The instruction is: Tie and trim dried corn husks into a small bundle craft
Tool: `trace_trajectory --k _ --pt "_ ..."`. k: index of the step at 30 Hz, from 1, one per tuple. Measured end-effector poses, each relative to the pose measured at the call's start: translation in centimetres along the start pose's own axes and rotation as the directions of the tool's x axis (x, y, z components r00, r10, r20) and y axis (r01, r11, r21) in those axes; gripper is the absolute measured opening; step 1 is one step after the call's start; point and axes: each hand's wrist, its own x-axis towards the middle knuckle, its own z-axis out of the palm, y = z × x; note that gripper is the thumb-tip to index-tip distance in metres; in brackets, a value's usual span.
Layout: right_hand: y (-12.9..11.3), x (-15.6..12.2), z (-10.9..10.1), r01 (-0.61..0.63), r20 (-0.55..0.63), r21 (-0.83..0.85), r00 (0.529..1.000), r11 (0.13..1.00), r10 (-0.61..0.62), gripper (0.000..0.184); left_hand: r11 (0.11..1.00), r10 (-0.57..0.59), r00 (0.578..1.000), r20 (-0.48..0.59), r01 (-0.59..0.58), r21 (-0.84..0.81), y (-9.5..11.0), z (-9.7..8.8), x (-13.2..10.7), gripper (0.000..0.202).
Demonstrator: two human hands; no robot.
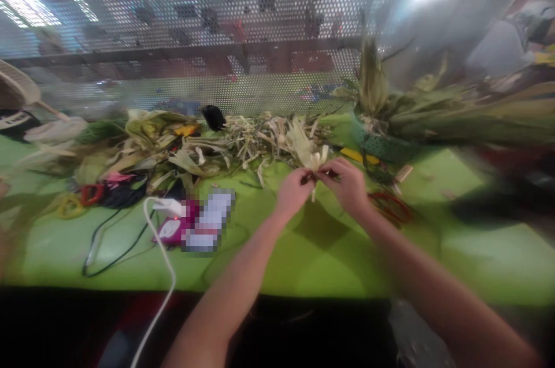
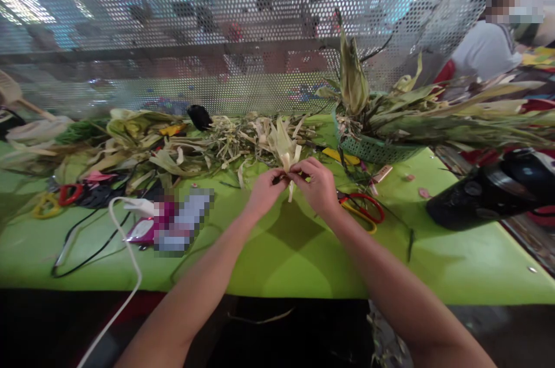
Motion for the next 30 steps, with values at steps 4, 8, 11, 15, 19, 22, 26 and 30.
trace_trajectory --k 4,8,11,15,19,22,26,30 --pt "0.1 0.1 0.1 -0.130 -0.009 0.103 0.991 0.986 0.132 0.012 0.996 0.071 0.997 0.024 -0.069 -0.051 0.3 0.2 -0.3 0.008" --pt "0.3 0.3 0.2 -0.280 -0.014 0.254 0.956 0.926 0.293 0.025 0.988 0.016 0.999 0.041 -0.009 -0.152 0.8 0.1 -0.4 0.009" --pt "0.4 0.4 0.3 -0.348 0.020 0.399 0.928 0.848 0.371 0.027 0.975 -0.032 0.999 0.029 0.038 -0.220 0.8 0.0 -0.2 0.014" --pt "0.5 0.4 0.4 -0.436 0.111 0.538 0.885 0.721 0.452 0.028 0.953 -0.051 0.998 0.028 0.057 -0.298 0.5 0.0 0.0 0.015" --pt "0.4 0.4 0.4 -0.487 0.145 0.587 0.849 0.647 0.508 0.027 0.951 -0.082 0.993 0.087 0.104 -0.290 0.4 0.1 -0.1 0.015" --pt "0.4 0.4 0.2 -0.459 0.099 0.586 0.858 0.668 0.503 0.025 0.934 -0.151 0.981 0.121 0.182 -0.308 0.2 0.2 0.0 0.016" --pt "0.2 0.5 0.0 -0.394 0.060 0.617 0.887 0.682 0.458 0.024 0.901 -0.225 0.964 0.139 0.260 -0.348 -0.5 0.2 0.2 0.019" --pt "0.0 0.8 -0.5 -0.384 0.148 0.586 0.917 0.714 0.371 0.022 0.900 -0.248 0.959 0.140 0.281 -0.334 -0.7 0.1 0.3 0.019"
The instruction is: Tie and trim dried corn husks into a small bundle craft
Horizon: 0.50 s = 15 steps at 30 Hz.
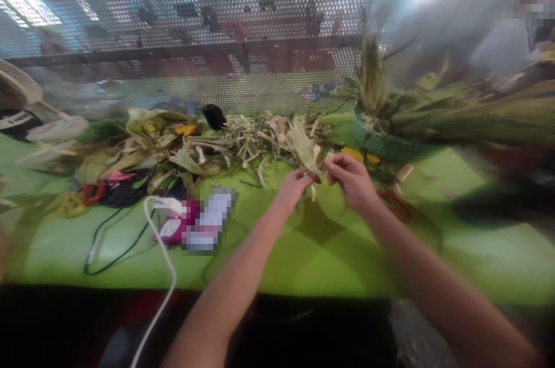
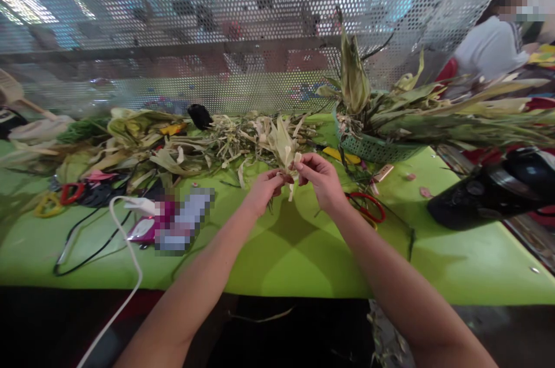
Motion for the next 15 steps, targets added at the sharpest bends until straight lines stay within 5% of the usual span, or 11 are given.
trace_trajectory --k 3,7,15 --pt "-0.3 0.2 -0.4 0.054 0.100 -0.219 0.994 0.974 -0.032 0.022 0.993 0.053 0.998 -0.019 -0.050 0.111 0.5 -0.1 -0.2 0.018" --pt "-0.6 0.2 -1.0 0.262 0.218 -0.482 0.960 0.836 -0.175 0.016 0.954 0.101 0.995 0.016 -0.102 0.281 1.2 -0.4 -0.4 0.019" --pt "-1.0 0.3 -1.6 0.491 0.393 -0.637 0.870 0.595 -0.297 0.012 0.897 0.135 0.988 0.069 -0.151 0.416 1.2 -0.5 -0.5 0.018"
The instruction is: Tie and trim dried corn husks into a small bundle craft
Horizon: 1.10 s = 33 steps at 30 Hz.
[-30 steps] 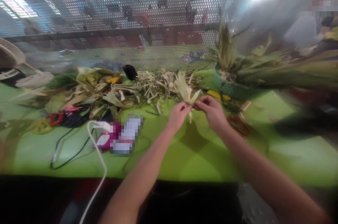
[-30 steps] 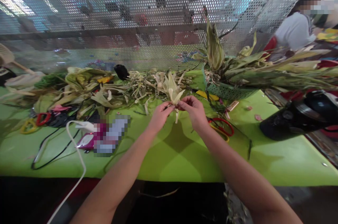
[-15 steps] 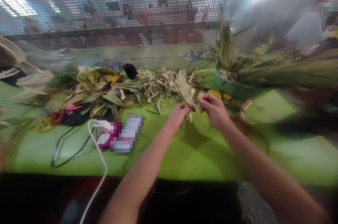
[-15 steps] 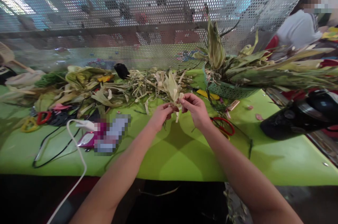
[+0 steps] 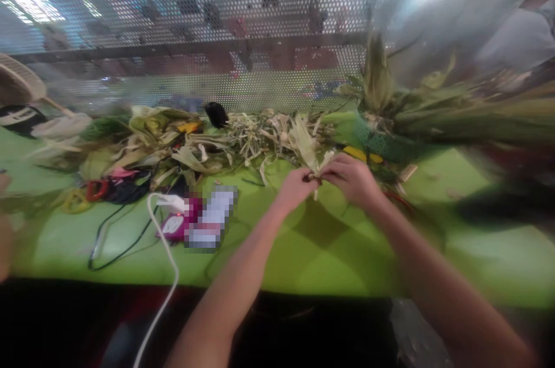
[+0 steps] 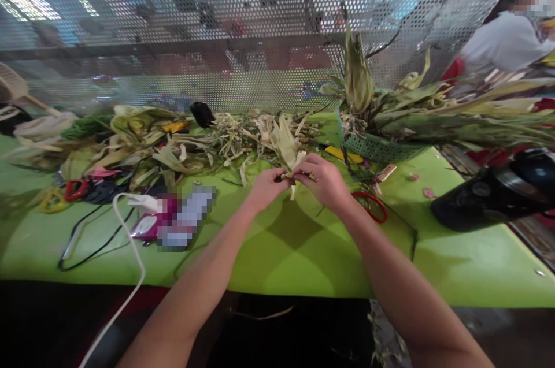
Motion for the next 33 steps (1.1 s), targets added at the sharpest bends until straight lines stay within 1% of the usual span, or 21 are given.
trace_trajectory --k 3,8,12,15,17,21,24,28,33 --pt "0.1 0.0 -0.1 0.031 0.024 -0.077 0.999 0.997 -0.029 0.013 1.000 0.009 1.000 -0.001 -0.009 0.030 0.1 -0.1 -0.1 0.017" --pt "-0.3 -0.2 0.0 0.037 0.063 -0.212 0.998 0.976 -0.024 0.013 0.993 0.013 1.000 -0.006 -0.012 0.115 0.0 -0.1 0.0 0.014" --pt "-1.0 -0.3 0.0 0.069 0.118 -0.371 0.993 0.926 -0.026 0.016 0.969 0.014 1.000 -0.017 -0.009 0.245 0.0 0.1 0.0 0.012" --pt "-1.4 -0.3 0.2 0.085 0.142 -0.474 0.990 0.876 -0.020 0.019 0.937 0.051 0.999 -0.014 -0.042 0.347 0.0 0.2 0.0 0.013" --pt "-1.7 -0.4 0.4 0.075 0.135 -0.507 0.991 0.858 -0.007 0.021 0.914 0.079 0.997 -0.004 -0.071 0.400 0.0 0.3 0.0 0.015" --pt "-2.3 -0.6 0.7 0.025 0.100 -0.495 0.995 0.868 0.028 0.023 0.876 0.113 0.993 0.022 -0.110 0.469 0.0 0.5 0.1 0.018" --pt "-2.6 -0.7 0.8 0.004 0.097 -0.465 0.994 0.885 0.047 0.024 0.856 0.121 0.992 0.034 -0.122 0.502 0.0 0.6 0.1 0.019" --pt "-2.6 -0.8 0.8 0.013 0.127 -0.417 0.991 0.909 0.044 0.026 0.851 0.138 0.990 0.040 -0.140 0.506 0.0 0.6 0.1 0.018" --pt "-2.7 -0.8 0.6 -0.029 0.117 -0.338 0.990 0.941 0.072 0.028 0.874 0.112 0.994 0.012 -0.104 0.476 0.0 0.6 0.1 0.023"
